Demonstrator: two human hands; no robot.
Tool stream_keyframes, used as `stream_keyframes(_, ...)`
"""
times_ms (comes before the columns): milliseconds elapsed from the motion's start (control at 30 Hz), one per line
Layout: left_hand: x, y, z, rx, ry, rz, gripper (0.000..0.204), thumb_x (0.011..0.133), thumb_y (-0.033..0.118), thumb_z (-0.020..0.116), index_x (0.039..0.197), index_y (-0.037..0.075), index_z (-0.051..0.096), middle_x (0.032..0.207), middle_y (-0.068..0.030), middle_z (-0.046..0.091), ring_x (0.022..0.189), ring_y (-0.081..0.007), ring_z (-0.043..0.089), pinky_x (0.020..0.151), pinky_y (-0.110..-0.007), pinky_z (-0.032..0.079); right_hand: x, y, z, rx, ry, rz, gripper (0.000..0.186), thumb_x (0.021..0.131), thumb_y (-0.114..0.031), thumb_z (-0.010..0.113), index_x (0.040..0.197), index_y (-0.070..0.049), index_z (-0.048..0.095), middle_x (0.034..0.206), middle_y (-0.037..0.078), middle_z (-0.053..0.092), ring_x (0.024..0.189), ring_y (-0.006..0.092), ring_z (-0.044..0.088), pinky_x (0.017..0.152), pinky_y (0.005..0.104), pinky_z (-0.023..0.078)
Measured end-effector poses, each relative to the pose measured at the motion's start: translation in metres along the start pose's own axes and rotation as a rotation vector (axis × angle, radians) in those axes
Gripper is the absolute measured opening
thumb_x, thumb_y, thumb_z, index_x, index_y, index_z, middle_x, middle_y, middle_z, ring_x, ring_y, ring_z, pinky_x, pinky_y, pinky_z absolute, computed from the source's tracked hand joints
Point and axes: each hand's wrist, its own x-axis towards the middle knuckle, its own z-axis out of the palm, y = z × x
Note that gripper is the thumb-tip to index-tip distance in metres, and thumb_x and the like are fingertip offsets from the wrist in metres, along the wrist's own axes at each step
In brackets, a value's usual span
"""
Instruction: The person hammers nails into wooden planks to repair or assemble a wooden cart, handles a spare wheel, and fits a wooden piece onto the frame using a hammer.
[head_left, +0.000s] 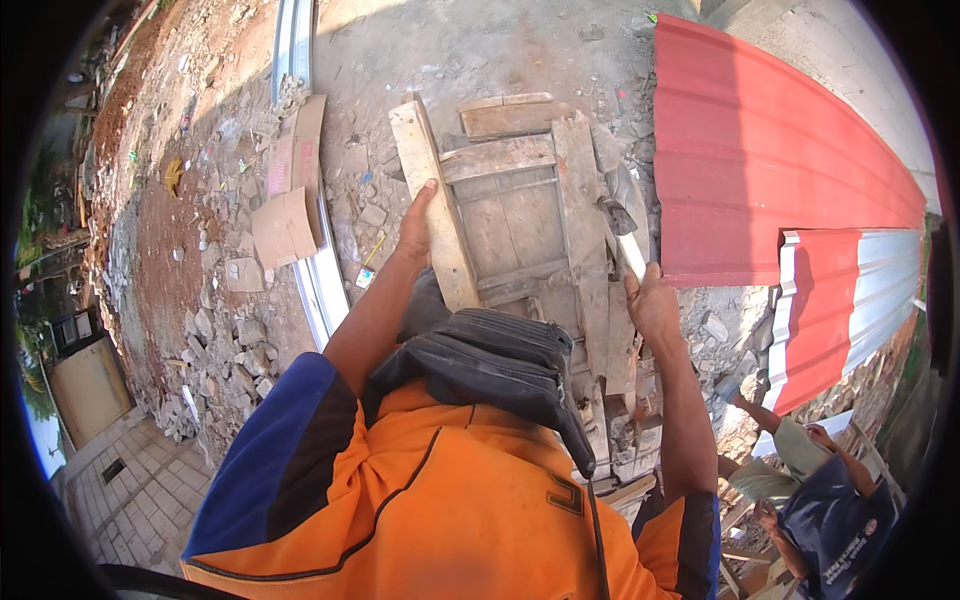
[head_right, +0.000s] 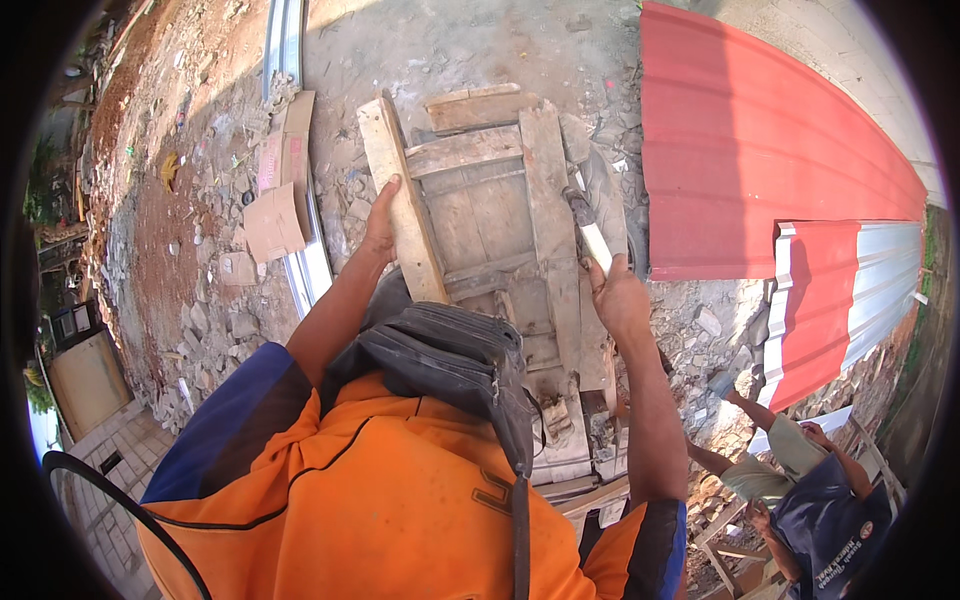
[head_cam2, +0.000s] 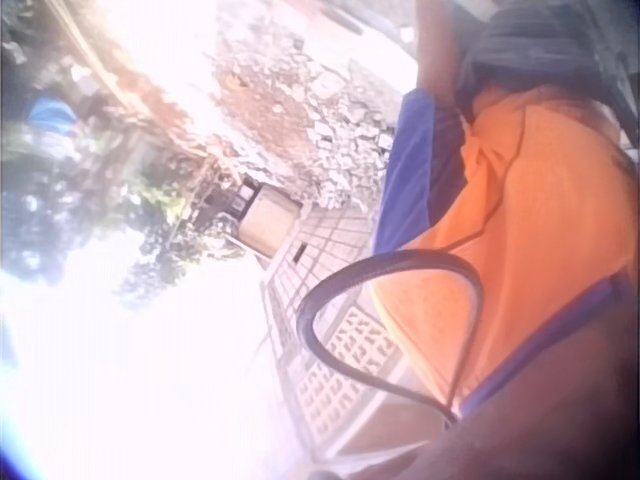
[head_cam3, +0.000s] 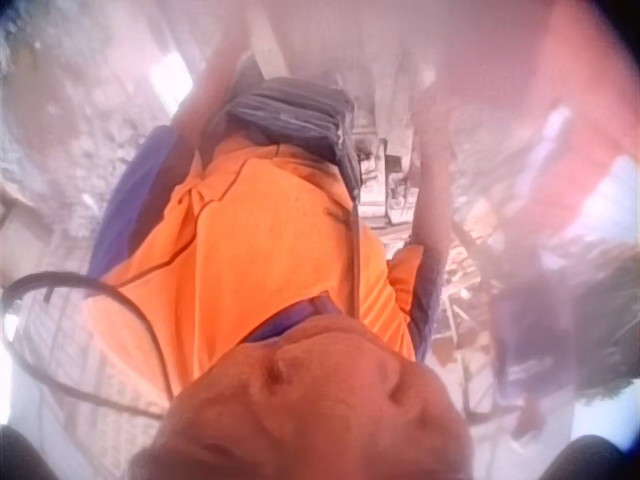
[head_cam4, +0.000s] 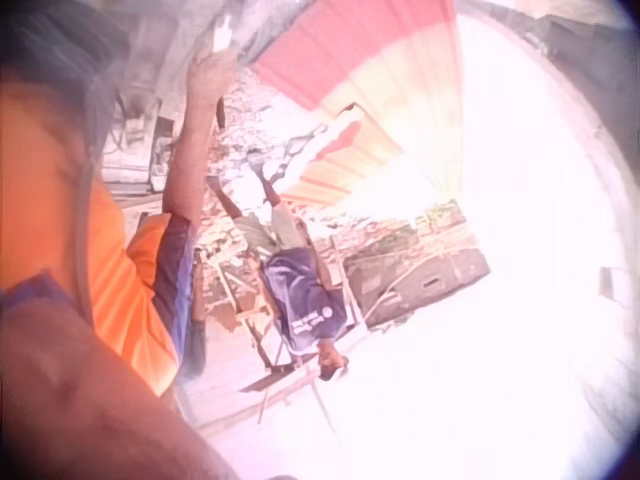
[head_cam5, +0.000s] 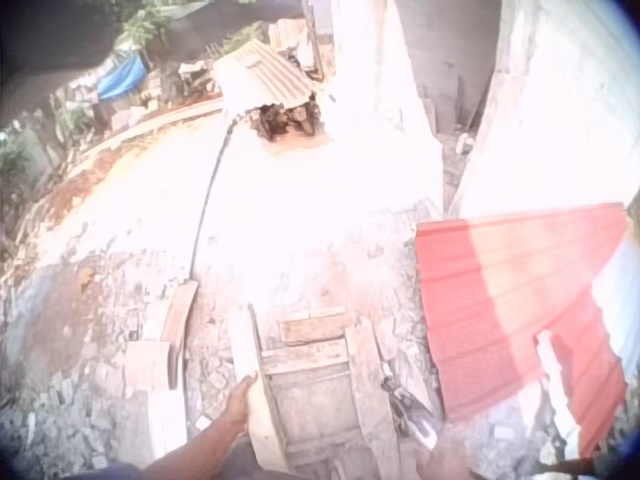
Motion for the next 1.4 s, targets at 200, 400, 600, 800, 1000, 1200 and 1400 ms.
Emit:
stream_keyframes(200,-0.017,0.014,-0.006,-0.044,-0.009,0.024,0.064,0.091,0.055,0.057,0.129,0.004,0.054,0.112,-0.0149,0.063,0.1,-0.0275,0.064,0.088,-0.043,0.053,0.019,-0.036,-0.016,0.145,0.113,0.115,0.037,0.099,-0.038,0.054,0.093,-0.002,0.051,0.075,0.027,0.064,0.065,0.0489,0.062,0.056,0.0557,0.049)
stream_keyframes(400,0.01,0.006,0.001,0.022,0.023,0.086,0.065,0.091,0.058,0.055,0.128,0.004,0.055,0.109,-0.0156,0.063,0.097,-0.0284,0.064,0.086,-0.042,0.054,0.041,-0.004,0.011,-0.161,-0.328,0.261,0.035,0.1,-0.034,0.054,0.099,0.001,0.054,0.077,0.023,0.064,0.068,0.0456,0.064,0.057,0.0483,0.051)
stream_keyframes(600,-0.011,0.015,0.008,-0.01,-0.006,0.02,0.066,0.09,0.057,0.056,0.129,0.004,0.053,0.108,-0.0137,0.063,0.096,-0.0269,0.064,0.085,-0.042,0.054,0.009,-0.023,-0.012,0.224,0.123,-0.012,0.039,0.1,-0.037,0.054,0.095,0.001,0.052,0.069,0.026,0.057,0.059,0.0444,0.056,0.055,0.046,0.047)
stream_keyframes(800,-0.015,-0.007,-0.012,0.039,0.118,0.198,0.066,0.09,0.058,0.056,0.129,0.005,0.054,0.108,-0.0137,0.063,0.098,-0.027,0.064,0.087,-0.042,0.053,0.028,-0.029,-0.004,-0.121,-0.33,0.233,0.036,0.097,-0.035,0.059,0.098,0.0,0.051,0.083,0.028,0.064,0.071,0.0494,0.063,0.059,0.0556,0.049)
stream_keyframes(1000,0.006,0.0,0.008,-0.004,0.024,0.009,0.062,0.09,0.058,0.057,0.124,0.006,0.057,0.103,-0.012,0.064,0.092,-0.0252,0.065,0.082,-0.042,0.055,-0.001,0.035,0.04,-0.161,-0.307,0.217,0.035,0.101,-0.036,0.052,0.098,-0.001,0.05,0.067,0.025,0.06,0.064,0.0501,0.059,0.054,0.0517,0.047)
stream_keyframes(1200,-0.015,0.015,-0.002,-0.023,0.032,0.029,0.058,0.089,0.057,0.059,0.119,0.007,0.059,0.101,-0.011,0.065,0.09,-0.0247,0.065,0.081,-0.041,0.055,0.018,-0.041,-0.032,0.191,0.178,0.091,0.033,0.101,-0.033,0.052,0.1,0.0,0.051,0.072,0.025,0.062,0.065,0.0492,0.061,0.055,0.0479,0.05)
stream_keyframes(1400,0.016,-0.001,0.013,0.004,0.051,0.149,0.058,0.089,0.056,0.059,0.12,0.006,0.059,0.102,-0.0123,0.065,0.091,-0.0254,0.065,0.083,-0.042,0.055,0.031,0.009,0.028,-0.23,-0.505,0.233,0.038,0.098,-0.039,0.054,0.101,-0.001,0.054,0.084,0.025,0.065,0.075,0.047,0.064,0.064,0.0561,0.05)
